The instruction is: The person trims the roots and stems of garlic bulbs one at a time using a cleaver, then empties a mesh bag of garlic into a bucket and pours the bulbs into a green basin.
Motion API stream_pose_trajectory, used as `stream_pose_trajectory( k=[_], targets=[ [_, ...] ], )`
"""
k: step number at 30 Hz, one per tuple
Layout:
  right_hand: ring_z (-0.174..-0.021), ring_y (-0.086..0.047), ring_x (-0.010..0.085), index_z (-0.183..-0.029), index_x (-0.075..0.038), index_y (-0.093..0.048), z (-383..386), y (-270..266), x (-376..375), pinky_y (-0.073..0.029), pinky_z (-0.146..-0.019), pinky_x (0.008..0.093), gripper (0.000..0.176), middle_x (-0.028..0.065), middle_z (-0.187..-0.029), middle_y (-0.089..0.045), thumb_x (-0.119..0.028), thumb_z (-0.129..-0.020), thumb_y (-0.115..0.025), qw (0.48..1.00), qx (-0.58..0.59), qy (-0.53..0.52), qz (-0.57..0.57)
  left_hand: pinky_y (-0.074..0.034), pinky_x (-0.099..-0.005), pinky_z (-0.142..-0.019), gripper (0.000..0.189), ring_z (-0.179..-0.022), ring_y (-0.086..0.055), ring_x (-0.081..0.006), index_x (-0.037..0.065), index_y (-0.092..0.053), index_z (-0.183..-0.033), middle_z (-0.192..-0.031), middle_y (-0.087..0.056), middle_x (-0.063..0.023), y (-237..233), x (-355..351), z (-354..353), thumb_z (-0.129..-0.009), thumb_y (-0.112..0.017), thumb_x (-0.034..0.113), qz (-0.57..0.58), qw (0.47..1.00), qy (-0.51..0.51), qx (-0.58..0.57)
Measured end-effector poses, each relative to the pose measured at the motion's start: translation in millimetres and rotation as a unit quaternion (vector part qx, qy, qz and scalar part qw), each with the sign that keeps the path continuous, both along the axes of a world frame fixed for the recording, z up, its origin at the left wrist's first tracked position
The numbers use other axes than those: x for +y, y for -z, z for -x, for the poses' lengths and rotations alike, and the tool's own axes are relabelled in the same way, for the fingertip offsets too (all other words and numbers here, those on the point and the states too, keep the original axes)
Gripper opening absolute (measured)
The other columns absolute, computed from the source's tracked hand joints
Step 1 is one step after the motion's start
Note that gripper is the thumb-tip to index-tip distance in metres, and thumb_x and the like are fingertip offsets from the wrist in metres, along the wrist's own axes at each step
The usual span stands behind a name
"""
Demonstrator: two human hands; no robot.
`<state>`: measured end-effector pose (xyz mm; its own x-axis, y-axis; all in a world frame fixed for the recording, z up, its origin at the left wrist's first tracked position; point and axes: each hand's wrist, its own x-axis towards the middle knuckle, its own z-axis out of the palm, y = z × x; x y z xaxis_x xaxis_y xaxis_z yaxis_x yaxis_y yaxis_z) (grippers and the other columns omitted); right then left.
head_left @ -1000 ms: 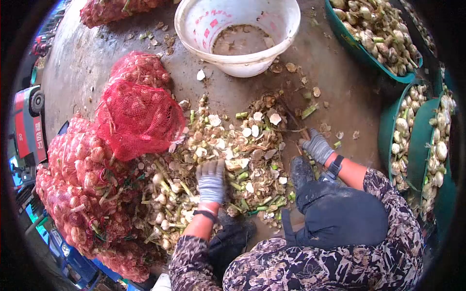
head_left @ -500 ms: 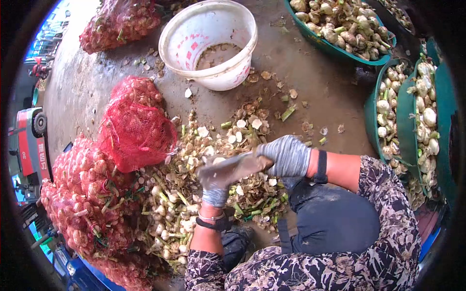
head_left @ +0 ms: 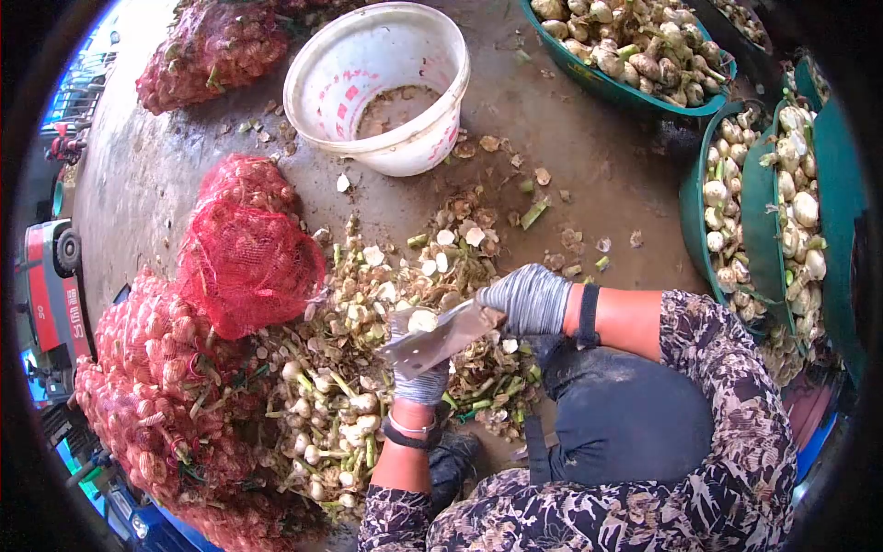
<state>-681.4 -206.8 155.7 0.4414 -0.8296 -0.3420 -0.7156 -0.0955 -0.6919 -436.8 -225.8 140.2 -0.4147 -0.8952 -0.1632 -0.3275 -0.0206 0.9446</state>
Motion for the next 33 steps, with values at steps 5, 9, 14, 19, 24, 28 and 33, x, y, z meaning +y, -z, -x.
stream_pose_trajectory(
  k=[5, 9, 14, 19, 24, 28, 33],
  targets=[
    [-0.089, -0.064, 0.0398, -0.109, -0.011, -0.065, 57.4, 41.6, 5.8, -0.052, -0.076, 0.0419, 0.034, 0.0193, -0.094, -0.067, -0.033, -0.083, -0.061, 0.971, 0.147, 0.138, -0.130, -0.050, -0.0257, -0.076, 0.043, -0.086, -0.057, -0.0115, 0.006, -0.048, -0.114, -0.098, -0.058, -0.0030, -33.3, 9.5, 14.2, -0.080, -0.075, 0.005, -0.042, 0.995, -0.077, -0.048],
    [-0.090, -0.063, 0.0366, -0.105, -0.005, -0.064, 15.4, 7.2, -0.2, -0.049, -0.081, 0.0396, 0.061, 0.0201, -0.093, -0.067, -0.062, -0.084, -0.060, 0.958, -0.136, 0.209, -0.139, -0.048, -0.0395, -0.084, 0.044, -0.091, -0.059, -0.0253, 0.003, -0.056, -0.105, -0.096, -0.059, -0.0117, -20.6, 5.0, 32.6, -0.070, -0.081, 0.014, -0.059, 0.992, -0.109, -0.024],
    [-0.093, -0.061, 0.0138, -0.112, -0.006, -0.062, -10.7, -15.8, -22.8, -0.049, -0.086, 0.0330, 0.049, 0.0081, -0.096, -0.070, -0.046, -0.084, -0.070, 0.851, -0.410, 0.169, -0.280, -0.029, -0.0438, -0.111, 0.086, -0.129, -0.038, -0.0338, 0.005, -0.036, -0.138, -0.135, -0.043, -0.0167, -39.1, -2.6, 54.9, -0.065, -0.079, 0.014, 0.255, 0.947, -0.008, -0.194],
    [-0.096, -0.062, 0.0171, -0.119, -0.008, -0.060, -12.1, -1.5, -13.2, -0.049, -0.088, 0.0337, 0.055, 0.0095, -0.102, -0.068, -0.042, -0.078, -0.076, 0.916, -0.348, 0.167, -0.104, -0.039, -0.0422, -0.105, 0.061, -0.122, -0.049, -0.0269, 0.009, -0.039, -0.139, -0.136, -0.047, -0.0129, -6.8, 12.6, 25.1, -0.090, -0.062, 0.037, -0.289, 0.921, -0.095, 0.242],
    [-0.091, -0.066, 0.0229, -0.110, -0.012, -0.065, 8.7, -30.3, -17.5, -0.051, -0.079, 0.0336, 0.046, 0.0101, -0.097, -0.068, -0.034, -0.073, -0.080, 0.971, -0.205, 0.112, -0.060, -0.047, -0.0319, -0.092, 0.021, -0.102, -0.057, -0.0171, 0.008, -0.057, -0.117, -0.110, -0.061, -0.0066, -7.8, -1.9, 47.1, -0.097, -0.052, 0.014, -0.196, 0.969, -0.017, 0.150],
    [-0.083, -0.064, 0.0367, -0.101, -0.012, -0.064, 26.5, -55.7, -15.8, -0.052, -0.071, 0.0426, 0.030, 0.0133, -0.091, -0.066, -0.020, -0.072, -0.069, 0.996, -0.076, 0.036, 0.037, -0.048, -0.0360, -0.088, 0.021, -0.095, -0.061, -0.0203, 0.002, -0.062, -0.105, -0.100, -0.065, -0.0082, 17.2, 6.2, 33.4, -0.094, -0.060, 0.020, -0.284, 0.886, -0.188, 0.315],
    [-0.087, -0.064, 0.0373, -0.097, -0.010, -0.064, 49.3, -5.8, -11.3, -0.051, -0.077, 0.0465, 0.026, 0.0160, -0.089, -0.068, -0.026, -0.077, -0.065, 0.991, 0.081, 0.049, -0.093, -0.047, -0.0373, -0.089, 0.035, -0.099, -0.061, -0.0203, -0.003, -0.057, -0.120, -0.115, -0.065, -0.0131, -12.7, 1.8, 15.2, -0.095, -0.057, 0.022, 0.028, 0.983, -0.042, -0.179]
  ],
)
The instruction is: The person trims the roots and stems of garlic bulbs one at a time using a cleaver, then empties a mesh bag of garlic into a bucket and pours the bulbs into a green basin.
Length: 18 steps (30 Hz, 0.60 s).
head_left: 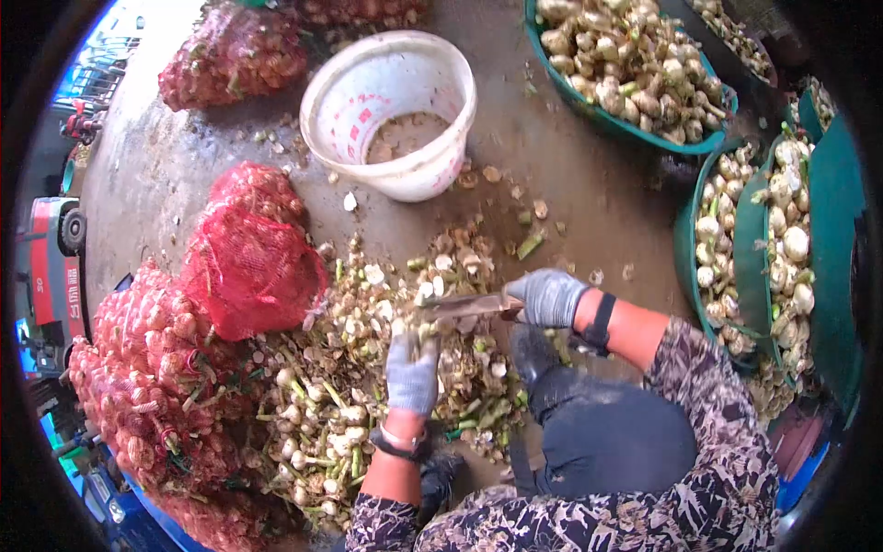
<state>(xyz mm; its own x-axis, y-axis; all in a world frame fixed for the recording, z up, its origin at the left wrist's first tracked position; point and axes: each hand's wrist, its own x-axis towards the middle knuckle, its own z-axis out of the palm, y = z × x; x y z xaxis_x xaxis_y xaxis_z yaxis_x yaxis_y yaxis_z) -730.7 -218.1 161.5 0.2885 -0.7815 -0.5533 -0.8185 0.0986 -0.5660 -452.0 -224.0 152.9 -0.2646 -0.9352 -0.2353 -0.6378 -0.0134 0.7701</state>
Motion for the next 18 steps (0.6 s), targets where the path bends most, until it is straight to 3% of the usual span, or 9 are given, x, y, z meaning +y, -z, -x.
stream_pose_trajectory(
  k=[2, 5, 6, 8, 10, 12, 15, 16, 18],
  targets=[
    [-0.088, -0.064, 0.0379, -0.099, -0.008, -0.064, 16.6, 25.0, 12.5, -0.049, -0.079, 0.0472, 0.030, 0.0194, -0.090, -0.067, -0.032, -0.081, -0.063, 0.998, 0.033, 0.030, -0.040, -0.048, -0.0355, -0.087, 0.037, -0.097, -0.060, -0.0190, -0.002, -0.055, -0.125, -0.113, -0.065, -0.0106, 36.4, 16.5, -28.5, -0.095, -0.058, 0.019, -0.174, 0.970, -0.154, 0.078],
    [-0.088, -0.064, 0.0385, -0.099, -0.008, -0.064, 22.7, 34.1, 27.4, -0.049, -0.078, 0.0475, 0.032, 0.0192, -0.091, -0.067, -0.034, -0.080, -0.064, 0.996, 0.024, 0.067, -0.060, -0.049, -0.0293, -0.083, 0.028, -0.098, -0.058, -0.0151, 0.001, -0.058, -0.121, -0.112, -0.063, -0.0079, -6.3, 9.3, -31.2, -0.096, -0.054, 0.012, -0.320, 0.893, -0.208, 0.239],
    [-0.087, -0.064, 0.0389, -0.098, -0.008, -0.064, 21.2, 35.6, 30.0, -0.049, -0.077, 0.0475, 0.033, 0.0196, -0.090, -0.067, -0.036, -0.080, -0.064, 0.996, 0.025, 0.080, -0.042, -0.049, -0.0252, -0.075, 0.016, -0.085, -0.059, -0.0099, 0.005, -0.064, -0.105, -0.095, -0.065, -0.0016, 17.7, 12.9, -54.1, -0.093, -0.059, 0.015, -0.207, 0.955, -0.119, 0.177],
    [-0.086, -0.064, 0.0394, -0.098, -0.008, -0.064, 16.1, 40.3, 31.9, -0.049, -0.076, 0.0476, 0.034, 0.0199, -0.089, -0.067, -0.037, -0.080, -0.065, 0.996, 0.015, 0.079, -0.035, -0.050, -0.0267, -0.073, 0.017, -0.083, -0.060, -0.0129, 0.005, -0.064, -0.099, -0.091, -0.065, -0.0020, -11.3, 5.0, -62.4, -0.092, -0.062, 0.020, 0.009, 0.995, 0.031, 0.093],
    [-0.084, -0.063, 0.0404, -0.096, -0.007, -0.064, 10.6, 49.5, 36.6, -0.049, -0.073, 0.0474, 0.035, 0.0207, -0.086, -0.066, -0.038, -0.080, -0.065, 0.991, -0.024, 0.127, -0.028, -0.051, -0.0292, -0.072, 0.021, -0.079, -0.062, -0.0169, 0.004, -0.063, -0.093, -0.083, -0.064, -0.0039, -2.6, 7.7, -105.6, -0.090, -0.066, 0.025, -0.225, 0.904, -0.226, 0.284],
    [-0.083, -0.063, 0.0406, -0.096, -0.007, -0.063, 7.1, 71.5, 44.2, -0.050, -0.072, 0.0469, 0.035, 0.0213, -0.084, -0.066, -0.037, -0.080, -0.066, 0.994, -0.047, 0.098, 0.015, -0.053, -0.0310, -0.063, 0.021, -0.069, -0.062, -0.0192, 0.005, -0.062, -0.091, -0.075, -0.062, -0.0049, -1.4, 5.5, -149.9, -0.088, -0.068, 0.025, -0.238, 0.850, -0.353, 0.310],
    [-0.085, -0.063, 0.0412, -0.098, -0.007, -0.064, -7.5, 70.0, 42.7, -0.050, -0.073, 0.0475, 0.034, 0.0213, -0.086, -0.066, -0.036, -0.079, -0.066, 0.995, -0.057, 0.078, -0.008, -0.049, -0.0293, -0.046, 0.017, -0.056, -0.058, -0.0170, 0.004, -0.061, -0.093, -0.073, -0.060, -0.0053, -6.2, 19.7, -174.2, -0.089, -0.064, 0.020, -0.154, 0.890, -0.398, 0.161],
    [-0.085, -0.062, 0.0414, -0.099, -0.008, -0.064, -11.4, 67.5, 41.9, -0.050, -0.074, 0.0478, 0.034, 0.0214, -0.086, -0.066, -0.036, -0.079, -0.067, 0.996, -0.050, 0.065, -0.023, -0.050, -0.0297, -0.050, 0.014, -0.056, -0.058, -0.0171, 0.004, -0.062, -0.096, -0.073, -0.060, -0.0054, -2.8, 31.0, -181.2, -0.088, -0.063, 0.016, -0.172, 0.899, -0.388, 0.108],
    [-0.086, -0.063, 0.0412, -0.098, -0.008, -0.063, -19.3, 69.5, 41.3, -0.050, -0.075, 0.0483, 0.034, 0.0208, -0.087, -0.066, -0.035, -0.078, -0.067, 0.998, -0.042, 0.041, -0.014, -0.050, -0.0311, -0.054, 0.015, -0.056, -0.057, -0.0168, 0.006, -0.062, -0.100, -0.073, -0.061, -0.0049, 18.2, 54.5, -183.1, -0.087, -0.061, 0.014, -0.186, 0.949, -0.251, -0.035]
  ],
)
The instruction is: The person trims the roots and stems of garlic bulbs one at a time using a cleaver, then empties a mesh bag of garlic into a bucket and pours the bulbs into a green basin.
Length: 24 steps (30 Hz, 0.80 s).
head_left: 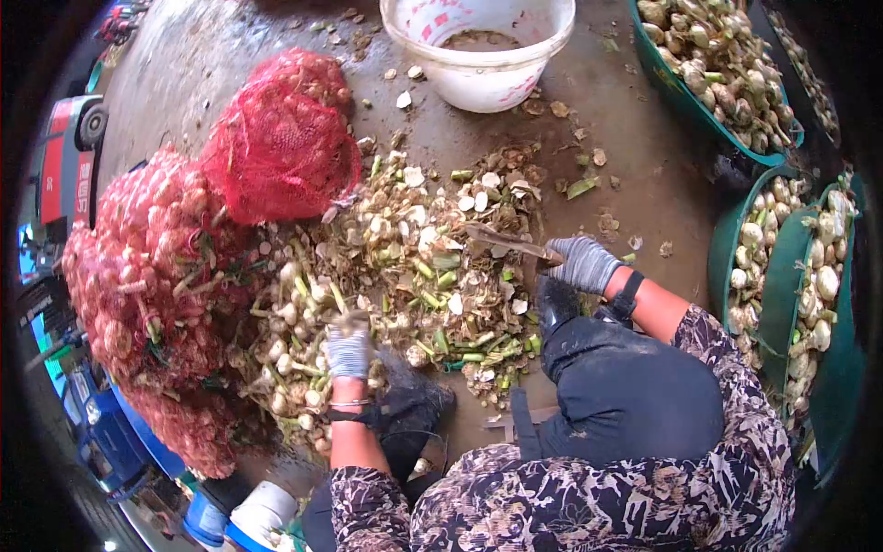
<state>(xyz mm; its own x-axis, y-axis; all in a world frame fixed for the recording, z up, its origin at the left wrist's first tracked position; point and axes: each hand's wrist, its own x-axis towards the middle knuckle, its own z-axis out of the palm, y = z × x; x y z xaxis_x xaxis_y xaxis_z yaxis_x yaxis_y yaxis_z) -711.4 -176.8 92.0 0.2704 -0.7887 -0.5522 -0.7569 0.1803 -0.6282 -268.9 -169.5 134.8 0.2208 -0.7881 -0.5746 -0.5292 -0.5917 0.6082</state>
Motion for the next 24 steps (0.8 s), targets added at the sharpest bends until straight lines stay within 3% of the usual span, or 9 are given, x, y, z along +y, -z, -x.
stream_pose_trajectory(
  k=[1, 6, 10, 12, 13, 16, 18, 22, 24],
  targets=[
    [-0.086, -0.063, 0.0409, -0.097, -0.007, -0.062, -3.5, 0.1, -0.3, -0.050, -0.075, 0.0483, 0.033, 0.0205, -0.086, -0.066, -0.034, -0.078, -0.066, 1.000, -0.001, -0.015, 0.006, -0.049, -0.0321, -0.058, 0.021, -0.057, -0.056, -0.0162, 0.007, -0.063, -0.107, -0.073, -0.060, -0.0053, -4.8, 9.0, 17.2, -0.088, -0.059, 0.015, 0.008, 0.984, 0.121, -0.128],
    [-0.084, -0.063, 0.0404, -0.095, -0.007, -0.061, -16.1, -15.1, -2.0, -0.050, -0.075, 0.0487, 0.030, 0.0200, -0.085, -0.066, -0.030, -0.077, -0.065, 0.999, 0.004, -0.049, 0.012, -0.050, -0.0372, -0.083, 0.054, -0.090, -0.063, -0.0303, 0.009, -0.054, -0.129, -0.108, -0.065, -0.0194, 132.0, 68.6, 4.6, -0.077, -0.066, 0.017, 0.020, 0.976, 0.136, -0.170],
    [-0.084, -0.063, 0.0404, -0.097, -0.008, -0.061, -10.8, -28.6, 1.8, -0.050, -0.075, 0.0482, 0.030, 0.0201, -0.085, -0.066, -0.030, -0.076, -0.066, 0.997, 0.011, -0.067, 0.040, -0.046, -0.0379, -0.097, 0.051, -0.109, -0.059, -0.0344, 0.000, -0.058, -0.121, -0.117, -0.063, -0.0208, 107.4, 46.9, 36.2, -0.077, -0.071, 0.021, -0.074, 0.942, 0.201, -0.257],
    [-0.083, -0.063, 0.0405, -0.099, -0.008, -0.062, -9.2, -34.9, 5.1, -0.050, -0.074, 0.0476, 0.033, 0.0198, -0.085, -0.066, -0.031, -0.076, -0.067, 0.997, -0.008, -0.059, 0.039, -0.048, -0.0316, -0.093, 0.040, -0.105, -0.062, -0.0256, 0.001, -0.058, -0.120, -0.114, -0.065, -0.0145, 126.5, 41.1, 18.9, -0.084, -0.068, 0.013, -0.015, 0.988, 0.132, 0.074],
    [-0.085, -0.064, 0.0371, -0.099, -0.010, -0.064, -9.9, -40.0, 5.5, -0.050, -0.074, 0.0429, 0.033, 0.0179, -0.087, -0.066, -0.033, -0.078, -0.070, 0.999, -0.019, -0.033, 0.028, -0.049, -0.0273, -0.091, 0.034, -0.099, -0.063, -0.0177, 0.002, -0.056, -0.121, -0.110, -0.066, -0.0084, 82.2, 36.0, 46.2, -0.089, -0.063, 0.007, -0.008, 0.969, -0.062, 0.241],
    [-0.084, -0.064, 0.0387, -0.103, -0.011, -0.063, -16.7, -59.4, -5.3, -0.052, -0.073, 0.0461, 0.034, 0.0191, -0.087, -0.067, -0.029, -0.075, -0.067, 0.995, -0.005, -0.082, 0.059, -0.050, -0.0251, -0.073, 0.036, -0.083, -0.058, -0.0109, 0.006, -0.053, -0.124, -0.100, -0.064, -0.0024, 14.9, 18.9, 79.1, -0.091, -0.065, 0.015, 0.102, 0.957, 0.084, 0.259],
    [-0.081, -0.065, 0.0371, -0.101, -0.013, -0.063, -25.8, -83.2, -14.1, -0.052, -0.072, 0.0451, 0.030, 0.0163, -0.084, -0.066, -0.026, -0.074, -0.067, 0.990, -0.038, -0.091, 0.101, -0.050, -0.0251, -0.070, 0.033, -0.081, -0.058, -0.0096, 0.006, -0.054, -0.121, -0.097, -0.063, -0.0017, -11.3, -2.2, 104.0, -0.092, -0.065, 0.017, -0.001, 0.953, 0.016, 0.303],
    [-0.078, -0.065, 0.0367, -0.099, -0.013, -0.062, -34.2, -111.3, -31.0, -0.051, -0.068, 0.0458, 0.024, 0.0152, -0.080, -0.065, -0.020, -0.076, -0.064, 0.981, -0.036, -0.168, 0.093, -0.053, -0.0305, -0.083, 0.036, -0.094, -0.062, -0.0155, 0.002, -0.053, -0.125, -0.109, -0.065, -0.0092, -14.9, -28.0, 119.4, -0.091, -0.061, 0.014, -0.001, 0.949, 0.183, 0.257],
    [-0.077, -0.065, 0.0368, -0.097, -0.012, -0.061, -35.8, -105.5, -32.2, -0.051, -0.066, 0.0467, 0.021, 0.0152, -0.080, -0.065, -0.019, -0.077, -0.063, 0.980, -0.032, -0.167, 0.108, -0.052, -0.0315, -0.088, 0.033, -0.101, -0.062, -0.0171, 0.002, -0.053, -0.125, -0.115, -0.064, -0.0101, -9.5, -22.2, 127.2, -0.093, -0.057, 0.010, 0.040, 0.939, 0.092, 0.330]
  ],
)
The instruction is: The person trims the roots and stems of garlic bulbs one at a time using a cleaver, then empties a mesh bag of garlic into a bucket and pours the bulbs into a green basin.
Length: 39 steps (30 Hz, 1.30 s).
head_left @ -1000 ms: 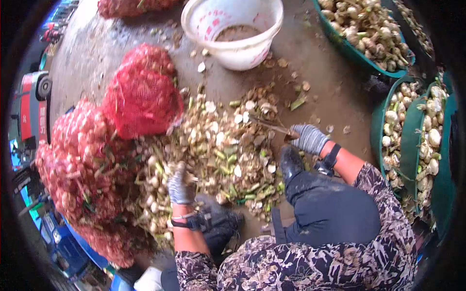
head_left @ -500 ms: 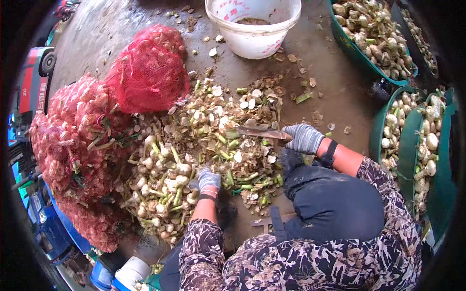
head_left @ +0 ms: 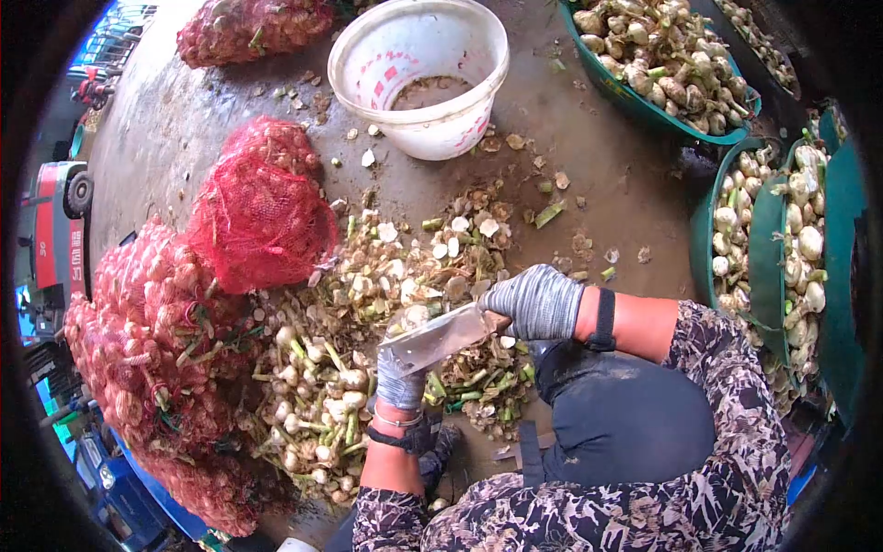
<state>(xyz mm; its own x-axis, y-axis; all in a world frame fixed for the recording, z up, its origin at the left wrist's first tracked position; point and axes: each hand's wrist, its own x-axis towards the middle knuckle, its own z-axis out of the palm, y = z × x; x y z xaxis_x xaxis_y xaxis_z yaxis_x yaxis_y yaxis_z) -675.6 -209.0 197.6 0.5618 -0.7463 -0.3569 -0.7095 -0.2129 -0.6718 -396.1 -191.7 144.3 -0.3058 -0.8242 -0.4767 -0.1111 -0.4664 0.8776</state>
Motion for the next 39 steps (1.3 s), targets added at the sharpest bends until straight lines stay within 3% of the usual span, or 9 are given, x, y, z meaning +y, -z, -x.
stream_pose_trajectory(
  k=[4, 8, 16, 18, 20, 26, 29, 36, 39],
  targets=[
    [-0.075, -0.065, 0.0365, -0.095, -0.012, -0.060, 2.3, 5.1, -1.4, -0.051, -0.065, 0.0470, 0.018, 0.0150, -0.079, -0.065, -0.019, -0.079, -0.062, 1.000, 0.006, 0.006, -0.009, -0.052, -0.0329, -0.090, 0.039, -0.104, -0.062, -0.0181, 0.002, -0.052, -0.127, -0.115, -0.064, -0.0092, -3.1, -7.1, 8.1, -0.090, -0.060, 0.005, -0.053, 0.994, -0.052, 0.075],
    [-0.075, -0.065, 0.0354, -0.094, -0.012, -0.060, 4.7, 3.0, -0.9, -0.051, -0.063, 0.0462, 0.016, 0.0142, -0.076, -0.064, -0.018, -0.080, -0.061, 1.000, 0.005, 0.023, -0.013, -0.053, -0.0331, -0.089, 0.045, -0.103, -0.061, -0.0189, 0.002, -0.051, -0.129, -0.118, -0.062, -0.0102, -2.7, -8.4, 7.7, -0.086, -0.064, 0.003, 0.093, 0.983, 0.121, -0.107],
    [-0.081, -0.066, 0.0344, -0.102, -0.012, -0.061, 7.0, -0.6, 4.7, -0.052, -0.070, 0.0444, 0.025, 0.0134, -0.087, -0.066, -0.021, -0.078, -0.062, 0.998, -0.003, 0.031, -0.048, -0.053, -0.0323, -0.083, 0.033, -0.099, -0.061, -0.0183, 0.001, -0.051, -0.124, -0.110, -0.063, -0.0091, -11.8, -1.4, 27.5, -0.095, -0.056, 0.015, 0.010, 0.998, -0.068, 0.010],
    [-0.091, -0.065, 0.0335, -0.115, -0.015, -0.062, 11.3, 13.3, 13.9, -0.053, -0.078, 0.0425, 0.041, 0.0147, -0.096, -0.067, -0.022, -0.075, -0.065, 0.997, -0.011, 0.069, -0.036, -0.053, -0.0289, -0.079, 0.030, -0.094, -0.061, -0.0163, 0.004, -0.052, -0.123, -0.106, -0.063, -0.0067, 4.7, -7.8, 7.4, -0.095, -0.056, 0.016, 0.138, 0.970, 0.078, -0.185],
    [-0.093, -0.064, 0.0346, -0.113, -0.013, -0.062, 15.5, 21.0, 17.6, -0.052, -0.080, 0.0432, 0.042, 0.0158, -0.098, -0.067, -0.022, -0.072, -0.067, 0.993, -0.024, 0.105, -0.046, -0.052, -0.0255, -0.074, 0.028, -0.091, -0.061, -0.0136, 0.005, -0.054, -0.121, -0.103, -0.064, -0.0050, 20.8, -9.4, 0.1, -0.096, -0.056, 0.018, 0.024, 0.986, -0.162, -0.022],
    [-0.082, -0.064, 0.0374, -0.097, -0.012, -0.063, 26.2, 53.4, 29.4, -0.052, -0.072, 0.0453, 0.028, 0.0163, -0.086, -0.067, -0.024, -0.072, -0.067, 0.989, 0.009, 0.146, -0.026, -0.049, -0.0241, -0.052, 0.025, -0.061, -0.060, -0.0110, 0.007, -0.059, -0.112, -0.088, -0.066, -0.0056, -25.6, -72.0, -50.7, -0.096, -0.058, 0.026, -0.048, 0.937, -0.333, 0.093],
    [-0.079, -0.064, 0.0381, -0.094, -0.012, -0.063, 26.6, 58.1, 31.5, -0.052, -0.070, 0.0459, 0.026, 0.0166, -0.083, -0.066, -0.025, -0.072, -0.067, 0.986, 0.026, 0.161, -0.042, -0.050, -0.0248, -0.053, 0.020, -0.063, -0.059, -0.0101, 0.006, -0.059, -0.107, -0.086, -0.065, -0.0045, -31.1, -94.4, -79.2, -0.096, -0.057, 0.023, 0.010, 0.963, -0.270, 0.005],
    [-0.079, -0.064, 0.0386, -0.089, -0.009, -0.064, 28.0, 64.2, 16.6, -0.051, -0.070, 0.0449, 0.026, 0.0175, -0.081, -0.066, -0.032, -0.076, -0.067, 0.977, 0.000, 0.203, -0.064, -0.047, -0.0228, -0.051, 0.023, -0.063, -0.058, -0.0108, 0.009, -0.055, -0.112, -0.090, -0.064, -0.0062, -27.6, -159.9, -136.8, -0.092, -0.063, 0.017, 0.119, 0.932, -0.340, -0.031],
    [-0.081, -0.064, 0.0386, -0.091, -0.009, -0.065, 27.4, 64.2, 10.9, -0.051, -0.071, 0.0448, 0.027, 0.0177, -0.082, -0.066, -0.031, -0.076, -0.068, 0.972, 0.024, 0.209, -0.106, -0.048, -0.0224, -0.051, 0.025, -0.063, -0.060, -0.0113, 0.006, -0.058, -0.111, -0.092, -0.065, -0.0061, -56.9, -194.6, -97.9, -0.089, -0.067, 0.013, 0.114, 0.949, -0.286, -0.072]
  ],
)
